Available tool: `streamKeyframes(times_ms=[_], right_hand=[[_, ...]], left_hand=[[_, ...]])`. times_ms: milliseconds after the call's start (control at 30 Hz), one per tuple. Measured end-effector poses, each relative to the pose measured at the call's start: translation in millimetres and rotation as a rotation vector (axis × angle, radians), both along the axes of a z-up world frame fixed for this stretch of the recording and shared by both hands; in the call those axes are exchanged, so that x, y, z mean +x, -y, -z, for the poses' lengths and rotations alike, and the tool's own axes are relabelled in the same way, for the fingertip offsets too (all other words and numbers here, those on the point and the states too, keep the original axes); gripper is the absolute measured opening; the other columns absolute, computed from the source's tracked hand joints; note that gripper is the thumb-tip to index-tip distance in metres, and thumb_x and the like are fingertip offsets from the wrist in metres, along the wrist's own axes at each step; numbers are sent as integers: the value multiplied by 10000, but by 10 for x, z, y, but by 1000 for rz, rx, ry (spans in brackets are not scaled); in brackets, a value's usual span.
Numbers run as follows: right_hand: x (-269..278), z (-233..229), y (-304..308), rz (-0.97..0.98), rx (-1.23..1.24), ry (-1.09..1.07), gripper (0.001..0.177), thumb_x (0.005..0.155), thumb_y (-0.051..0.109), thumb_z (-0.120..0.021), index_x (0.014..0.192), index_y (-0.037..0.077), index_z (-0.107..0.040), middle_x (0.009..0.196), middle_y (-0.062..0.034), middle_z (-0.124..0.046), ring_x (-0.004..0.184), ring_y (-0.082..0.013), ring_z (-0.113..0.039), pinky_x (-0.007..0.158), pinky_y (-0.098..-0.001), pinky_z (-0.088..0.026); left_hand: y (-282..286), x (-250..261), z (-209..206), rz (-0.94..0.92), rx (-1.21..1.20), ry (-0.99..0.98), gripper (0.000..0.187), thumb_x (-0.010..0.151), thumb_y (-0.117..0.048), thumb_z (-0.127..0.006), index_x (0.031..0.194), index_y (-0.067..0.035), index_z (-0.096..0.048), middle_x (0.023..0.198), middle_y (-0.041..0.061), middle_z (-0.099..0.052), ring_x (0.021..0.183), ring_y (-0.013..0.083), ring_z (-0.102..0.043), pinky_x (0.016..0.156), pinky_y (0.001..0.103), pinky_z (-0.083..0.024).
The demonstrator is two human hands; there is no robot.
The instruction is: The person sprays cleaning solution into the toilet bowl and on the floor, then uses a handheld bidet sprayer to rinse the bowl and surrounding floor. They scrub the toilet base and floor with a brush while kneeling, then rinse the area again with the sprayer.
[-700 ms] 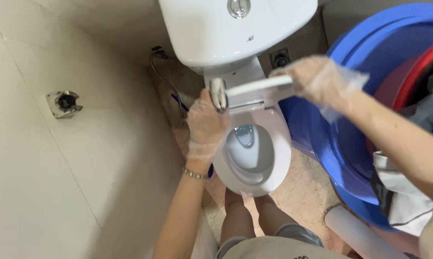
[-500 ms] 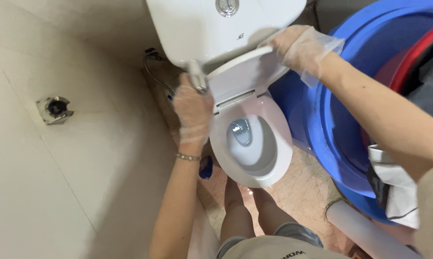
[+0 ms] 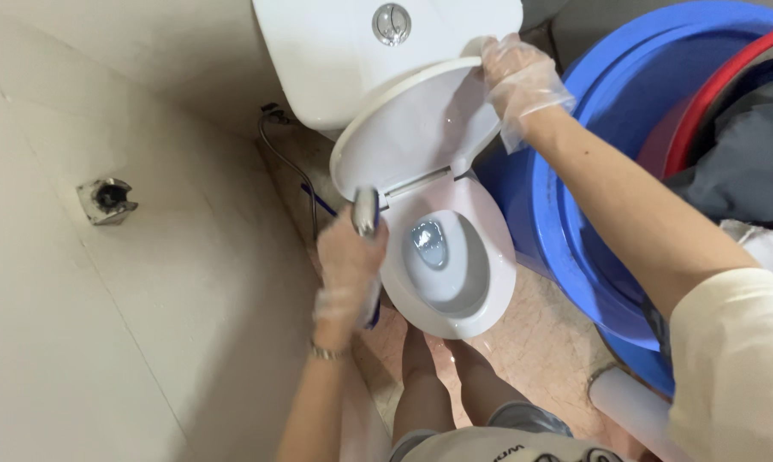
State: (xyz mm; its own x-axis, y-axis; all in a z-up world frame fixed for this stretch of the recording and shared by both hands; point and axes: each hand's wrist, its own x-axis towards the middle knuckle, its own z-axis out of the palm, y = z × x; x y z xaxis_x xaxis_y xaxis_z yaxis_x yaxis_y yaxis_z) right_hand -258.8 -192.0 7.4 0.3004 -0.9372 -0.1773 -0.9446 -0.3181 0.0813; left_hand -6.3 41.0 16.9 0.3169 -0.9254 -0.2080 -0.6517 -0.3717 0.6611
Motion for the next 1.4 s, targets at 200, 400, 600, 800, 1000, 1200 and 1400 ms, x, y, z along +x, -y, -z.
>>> streamKeyframes(times_ms=[200,400,600,800,1000,1200,1400], right_hand=[[80,-54,-738,90,-439,454,859,915,395,-813,1494,-66,-376,1351,-361,-435,1103,-479,-605,906,-466,-543],[851,240,-1684,603,590,1635,335,930,301,-634,1204,109,-633,1153,-68,-695,1095,-275,-645,943,-424,-525],[524,450,-1944,-391,-438,987,283,927,156,-748,1171,32,-676,1267,-185,-673,1180,-293,-607,1032,-331,-489],[43,172,-2249,457,976,2118,430,935,140,-729,1329,44,-586,1106,-71,-615,1014,-200,-599,888,-414,-522],[-686,-232,-3064,449,994,2072,465,936,216,-712,1320,-7,-576,1180,-121,-675,1090,-230,-660,954,-404,-549],[-1288,-478,-3847,500,883,1993,435,954,258,-672,1294,-3,-596,1190,-96,-692,1124,-191,-678,987,-355,-550],[-1589,-448,-4272,522,851,1916,365,968,220,-681,1243,-16,-632,1120,-94,-725,1029,-188,-697,912,-315,-570]], left_hand=[[-509,-215,-384,-52,-31,88,283,808,-284,-758,932,-43,-680,745,228,-703,722,427,-689,678,525,-545],[-783,-508,-853,15,-5,183,188,830,-205,-723,901,-38,-673,778,228,-711,749,426,-696,713,528,-545],[-1162,-1061,-1222,20,-80,260,197,842,-226,-707,886,-36,-676,771,229,-708,764,424,-697,716,518,-544],[-1492,-1439,-1691,36,-196,154,217,967,-229,-610,900,-125,-788,821,228,-720,810,422,-692,757,503,-545],[-1466,-1500,-2055,20,-106,347,195,845,-206,-693,889,-27,-756,884,255,-712,877,434,-694,804,498,-561],[-1681,-1487,-2119,-8,-73,310,188,801,-176,-724,902,-20,-747,930,255,-707,909,426,-694,815,485,-562],[-1819,-1235,-2257,32,-147,353,164,813,-146,-715,868,3,-751,930,277,-711,928,429,-693,855,480,-555]])
